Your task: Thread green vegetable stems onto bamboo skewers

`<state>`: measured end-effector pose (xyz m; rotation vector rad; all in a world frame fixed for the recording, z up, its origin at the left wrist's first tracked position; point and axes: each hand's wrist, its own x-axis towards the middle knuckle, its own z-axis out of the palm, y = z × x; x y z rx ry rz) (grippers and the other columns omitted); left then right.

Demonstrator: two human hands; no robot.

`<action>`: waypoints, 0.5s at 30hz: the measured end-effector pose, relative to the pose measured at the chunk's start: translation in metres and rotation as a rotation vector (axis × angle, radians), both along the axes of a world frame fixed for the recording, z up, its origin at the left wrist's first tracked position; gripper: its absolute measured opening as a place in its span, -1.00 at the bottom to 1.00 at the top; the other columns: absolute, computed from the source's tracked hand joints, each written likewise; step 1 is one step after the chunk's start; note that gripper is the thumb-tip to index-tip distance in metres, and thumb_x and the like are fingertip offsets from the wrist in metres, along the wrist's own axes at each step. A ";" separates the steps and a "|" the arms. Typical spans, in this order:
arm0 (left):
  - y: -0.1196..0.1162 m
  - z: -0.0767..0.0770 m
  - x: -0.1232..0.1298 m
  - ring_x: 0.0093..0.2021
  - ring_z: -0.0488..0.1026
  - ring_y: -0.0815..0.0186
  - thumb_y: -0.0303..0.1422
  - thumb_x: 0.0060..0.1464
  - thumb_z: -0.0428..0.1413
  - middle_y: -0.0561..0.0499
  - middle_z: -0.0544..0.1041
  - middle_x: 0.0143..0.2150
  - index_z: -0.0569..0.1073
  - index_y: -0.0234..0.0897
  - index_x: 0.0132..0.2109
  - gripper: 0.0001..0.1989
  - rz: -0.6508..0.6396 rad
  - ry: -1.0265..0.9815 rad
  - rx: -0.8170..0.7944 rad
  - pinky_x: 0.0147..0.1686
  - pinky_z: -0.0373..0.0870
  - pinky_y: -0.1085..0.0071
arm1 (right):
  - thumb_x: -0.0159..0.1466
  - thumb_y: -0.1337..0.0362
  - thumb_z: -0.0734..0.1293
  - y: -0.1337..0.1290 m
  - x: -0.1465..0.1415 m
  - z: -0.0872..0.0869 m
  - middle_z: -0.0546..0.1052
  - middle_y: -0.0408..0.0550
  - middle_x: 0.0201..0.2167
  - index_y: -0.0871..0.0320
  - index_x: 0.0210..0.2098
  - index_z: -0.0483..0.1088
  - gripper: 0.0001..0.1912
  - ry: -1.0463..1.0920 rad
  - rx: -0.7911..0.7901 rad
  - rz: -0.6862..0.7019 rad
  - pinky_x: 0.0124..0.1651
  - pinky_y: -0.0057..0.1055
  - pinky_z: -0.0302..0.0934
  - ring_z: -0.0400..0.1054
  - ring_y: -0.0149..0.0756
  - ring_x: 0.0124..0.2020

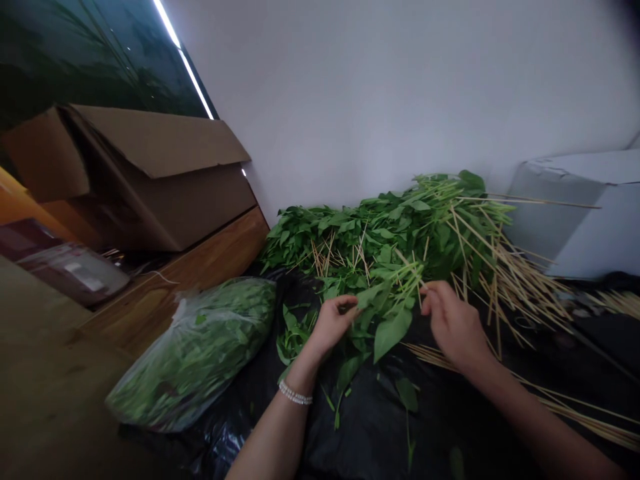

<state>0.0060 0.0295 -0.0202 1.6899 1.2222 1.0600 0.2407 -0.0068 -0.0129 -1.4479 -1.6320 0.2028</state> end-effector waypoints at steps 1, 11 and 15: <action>-0.001 -0.001 0.000 -0.16 0.50 0.15 -0.15 -0.05 0.27 -0.11 0.61 -0.17 0.60 -0.29 -0.12 -0.62 -0.018 0.147 0.083 -0.11 0.37 0.29 | 0.37 0.16 0.05 0.002 0.004 0.003 0.47 -0.19 -0.51 0.07 -0.18 0.30 -0.75 0.043 0.013 -0.037 -0.34 -0.40 0.13 0.35 -0.33 -0.52; 0.005 -0.001 -0.010 -0.12 0.51 0.22 -0.43 0.09 0.14 -0.04 0.62 -0.14 0.58 -0.20 -0.11 -0.78 0.112 0.377 0.292 -0.05 0.37 0.33 | 0.36 0.04 0.09 0.006 0.011 0.008 0.46 -0.16 -0.55 0.10 -0.20 0.33 -0.68 0.245 0.027 -0.080 -0.45 -0.42 0.12 0.27 -0.36 -0.59; 0.013 0.002 -0.022 -0.14 0.51 0.23 -0.45 0.07 0.13 -0.06 0.61 -0.14 0.58 -0.24 -0.09 -0.75 0.281 0.278 0.262 -0.07 0.38 0.33 | 0.36 -0.02 0.08 0.011 0.016 0.003 0.46 -0.14 -0.55 0.09 -0.19 0.31 -0.64 0.332 0.075 -0.056 -0.54 -0.39 0.09 0.20 -0.36 -0.67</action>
